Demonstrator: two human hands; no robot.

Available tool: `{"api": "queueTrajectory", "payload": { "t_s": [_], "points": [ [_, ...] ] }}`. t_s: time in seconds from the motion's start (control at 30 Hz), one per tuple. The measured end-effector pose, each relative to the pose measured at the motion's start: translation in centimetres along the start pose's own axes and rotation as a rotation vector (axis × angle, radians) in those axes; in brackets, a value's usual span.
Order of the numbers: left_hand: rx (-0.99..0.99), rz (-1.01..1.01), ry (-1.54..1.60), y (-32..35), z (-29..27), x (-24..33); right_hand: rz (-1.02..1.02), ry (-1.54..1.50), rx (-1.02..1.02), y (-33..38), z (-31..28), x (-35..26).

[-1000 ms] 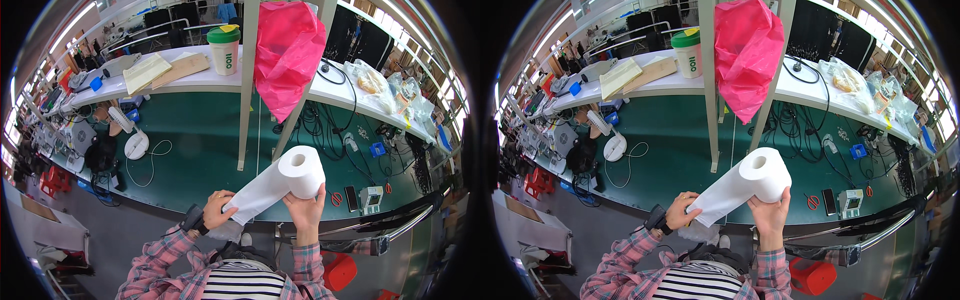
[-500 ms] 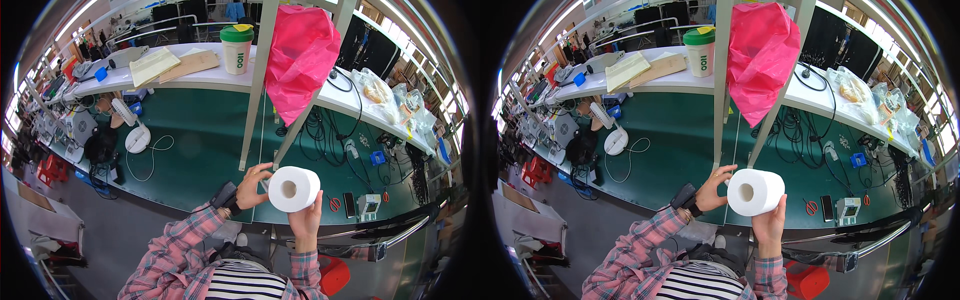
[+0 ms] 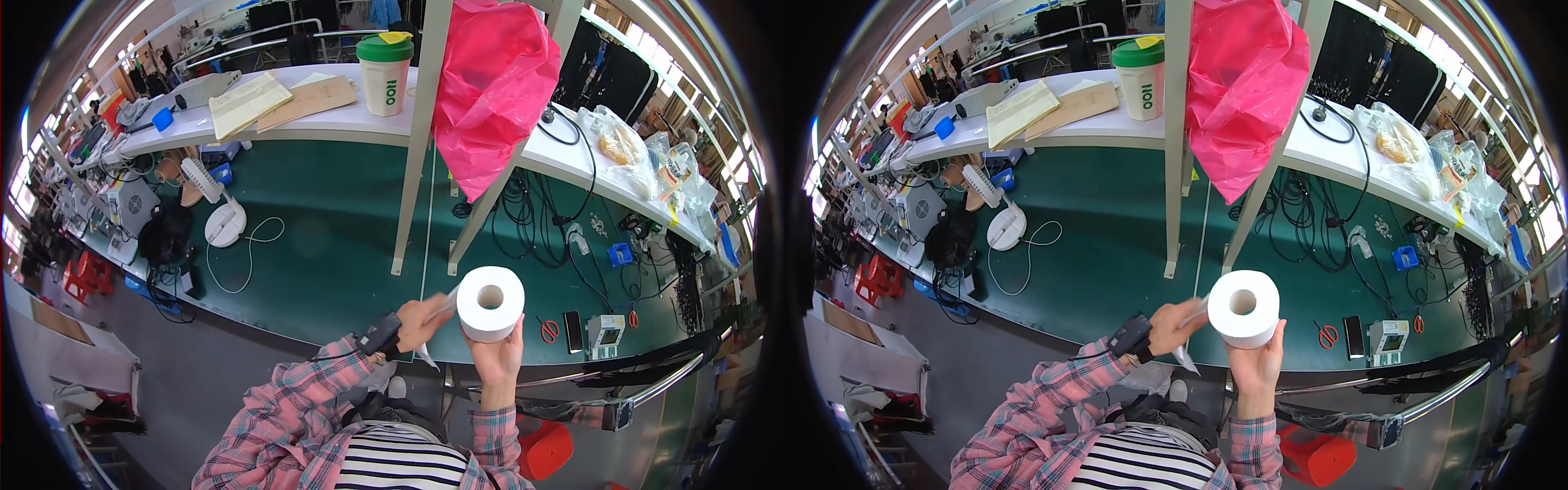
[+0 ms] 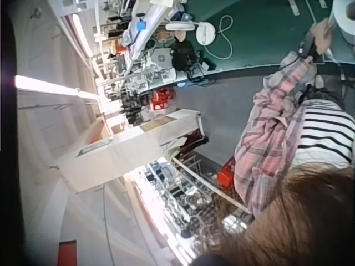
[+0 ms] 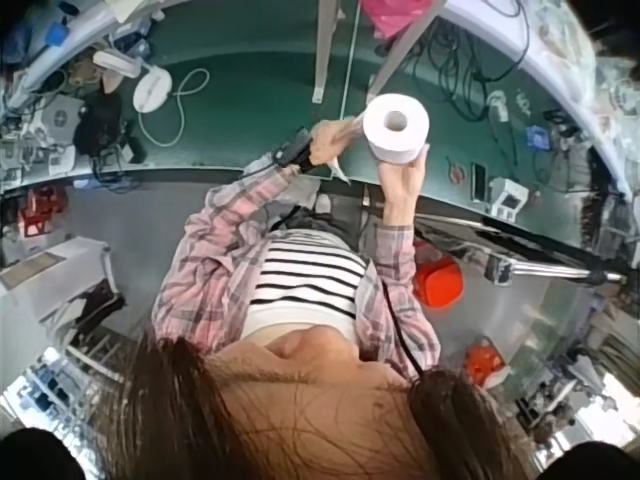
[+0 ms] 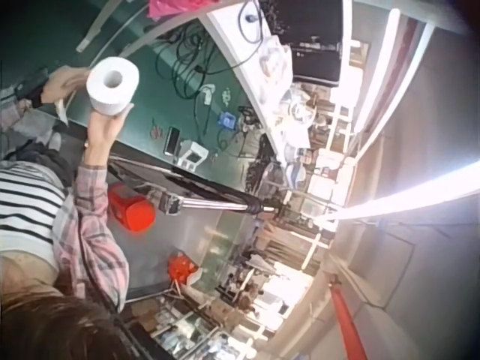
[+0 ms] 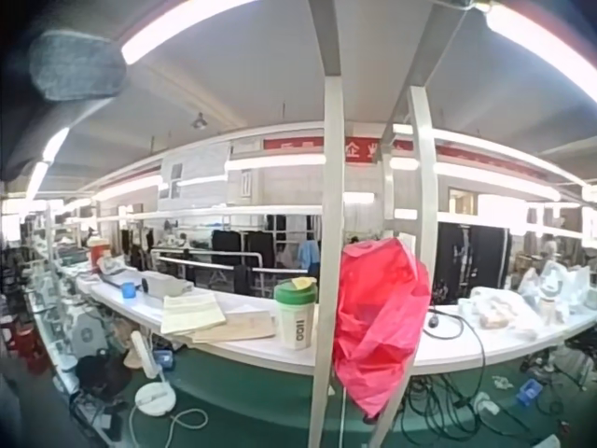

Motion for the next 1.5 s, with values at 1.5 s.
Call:
{"api": "queueTrajectory", "payload": {
  "t_s": [1.5],
  "points": [
    [-0.505, -0.533, 0.134, 26.0, -4.6, -13.6, -0.873, 0.422, 0.18, 4.4, 7.9, -4.5]
  ]
}}
Point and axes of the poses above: each hand's wrist, its own y-axis away from the middle knuckle, its own z-axis out of the palm, x = y × z, the point moved 4 cm from there along -y, towards the middle knuckle, and after that the axes turned 15 degrees about x, right-handed, at the moved point
